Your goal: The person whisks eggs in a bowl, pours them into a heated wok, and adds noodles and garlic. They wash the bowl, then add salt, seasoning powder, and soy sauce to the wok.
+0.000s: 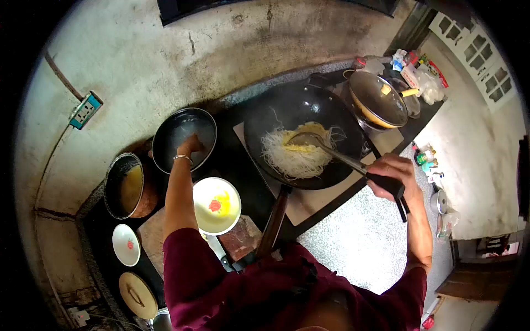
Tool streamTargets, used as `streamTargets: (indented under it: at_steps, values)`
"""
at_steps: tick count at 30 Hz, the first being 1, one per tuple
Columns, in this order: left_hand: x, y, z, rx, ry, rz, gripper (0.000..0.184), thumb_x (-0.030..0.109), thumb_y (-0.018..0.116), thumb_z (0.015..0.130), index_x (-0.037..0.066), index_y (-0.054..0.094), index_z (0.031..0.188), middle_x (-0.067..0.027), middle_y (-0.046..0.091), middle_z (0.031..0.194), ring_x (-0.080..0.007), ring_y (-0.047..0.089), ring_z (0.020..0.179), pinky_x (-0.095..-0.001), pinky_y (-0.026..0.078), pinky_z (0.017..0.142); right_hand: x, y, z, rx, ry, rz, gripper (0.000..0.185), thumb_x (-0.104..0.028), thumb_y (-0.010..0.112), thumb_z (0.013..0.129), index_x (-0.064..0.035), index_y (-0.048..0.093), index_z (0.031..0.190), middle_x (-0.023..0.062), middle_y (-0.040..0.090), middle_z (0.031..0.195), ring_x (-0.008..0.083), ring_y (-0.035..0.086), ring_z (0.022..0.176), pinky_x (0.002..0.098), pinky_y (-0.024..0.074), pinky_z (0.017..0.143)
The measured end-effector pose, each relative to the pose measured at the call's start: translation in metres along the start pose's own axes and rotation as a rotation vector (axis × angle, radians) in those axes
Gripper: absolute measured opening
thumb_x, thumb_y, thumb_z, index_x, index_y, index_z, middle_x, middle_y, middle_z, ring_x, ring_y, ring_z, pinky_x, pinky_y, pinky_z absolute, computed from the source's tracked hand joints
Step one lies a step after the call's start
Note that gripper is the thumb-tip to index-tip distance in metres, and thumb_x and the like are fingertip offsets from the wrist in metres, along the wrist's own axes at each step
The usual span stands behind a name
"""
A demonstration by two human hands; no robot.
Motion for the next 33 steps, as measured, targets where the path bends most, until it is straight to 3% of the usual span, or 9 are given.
streamTargets:
  at_steps: [5,12,17,20,21,25,27,29,33]
  values:
    - [0.008,0.023,0.019,0.125,0.094,0.124,0.053,0.032,0.061,0.075,0.009,0.05,0.121,-0.018,0.049,0.126,-0.034,0.047,0.116,-0.0408,0.037,0.097,0.02,0.028,-0.007,0.03,-0.057,-0.102,0.029,0.001,0.073,0.058,-0.0019,0.064,0.085,0.0096,0.06,0.075,0.0227,0.058,0.063,0.0298,0.0475,0.056]
    - [0.029,-0.001,-0.039,0.087,0.165,0.021,0.04,0.025,0.057,0.077,0.006,0.054,0.113,-0.0177,0.056,0.116,-0.0325,0.053,0.108,-0.0366,0.044,0.09,0.043,0.037,-0.004,0.13,0.011,-0.13,0.03,0.004,0.073,0.057,-0.001,0.063,0.084,0.0091,0.06,0.076,0.0227,0.058,0.065,0.0295,0.048,0.057]
    - [-0.005,-0.016,-0.057,-0.23,0.472,-1.018,0.036,0.016,0.067,0.073,0.001,0.058,0.104,-0.008,0.065,0.091,-0.0192,0.061,0.079,-0.0302,0.05,0.065,0.046,0.034,-0.007,0.15,0.062,-0.118,0.028,0.004,0.071,0.057,-0.0009,0.063,0.084,0.0091,0.06,0.076,0.0226,0.059,0.067,0.0282,0.0481,0.06]
    - [0.004,-0.073,-0.108,-0.053,0.302,-1.045,0.035,0.012,0.072,0.071,-0.002,0.058,0.1,-0.0048,0.062,0.084,-0.0136,0.058,0.072,-0.0272,0.049,0.061,0.051,0.033,-0.009,0.154,0.117,-0.122,0.025,0.003,0.071,0.058,-0.0007,0.063,0.082,0.0095,0.061,0.076,0.0231,0.06,0.067,0.0283,0.0481,0.061]
    - [0.006,-0.097,-0.13,0.149,0.293,-1.0,0.033,0.011,0.07,0.072,-0.003,0.057,0.099,-0.005,0.062,0.083,-0.0131,0.058,0.07,-0.0267,0.049,0.062,0.052,0.034,-0.009,0.152,0.121,-0.121,0.025,0.003,0.071,0.058,-0.0007,0.063,0.082,0.0095,0.061,0.076,0.0231,0.06,0.067,0.0283,0.0481,0.061]
    - [0.013,-0.136,-0.145,0.074,0.484,-1.252,0.027,0.008,0.066,0.075,-0.003,0.057,0.099,-0.0054,0.063,0.081,-0.0145,0.059,0.07,-0.0273,0.05,0.063,0.05,0.033,-0.005,0.149,0.107,-0.157,0.023,0.0,0.07,0.059,-0.0006,0.062,0.081,0.0093,0.06,0.076,0.024,0.06,0.068,0.0294,0.0483,0.064]
    - [0.009,-0.148,-0.155,0.173,0.359,-1.257,0.026,0.007,0.064,0.077,-0.003,0.056,0.099,-0.0065,0.063,0.083,-0.0151,0.061,0.072,-0.0276,0.05,0.063,0.042,0.032,0.001,0.148,0.051,-0.158,0.026,0.002,0.072,0.058,-0.0004,0.063,0.083,0.0101,0.061,0.077,0.0239,0.06,0.067,0.0298,0.0486,0.061]
    - [-0.004,-0.151,-0.148,0.172,0.218,-1.242,0.027,0.011,0.066,0.078,-0.002,0.057,0.1,-0.0052,0.062,0.083,-0.0154,0.059,0.069,-0.0284,0.05,0.06,0.04,0.03,0.002,0.17,0.048,-0.154,0.025,0.002,0.072,0.059,-0.0003,0.063,0.083,0.0098,0.062,0.078,0.0238,0.06,0.067,0.03,0.0487,0.061]
    - [-0.013,-0.133,-0.116,0.338,0.367,-0.957,0.027,0.009,0.062,0.079,-0.005,0.055,0.102,-0.0063,0.063,0.084,-0.0145,0.059,0.073,-0.027,0.048,0.061,0.037,0.018,-0.002,0.184,0.062,-0.134,0.024,0.0,0.072,0.06,-0.0006,0.063,0.082,0.0098,0.061,0.078,0.0235,0.059,0.065,0.0305,0.048,0.06]
Point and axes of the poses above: each hand's wrist, its own z-axis towards the middle knuckle, its own y-axis out of the palm, x = y × z, the point moved 8 cm from there along z, towards the middle knuckle
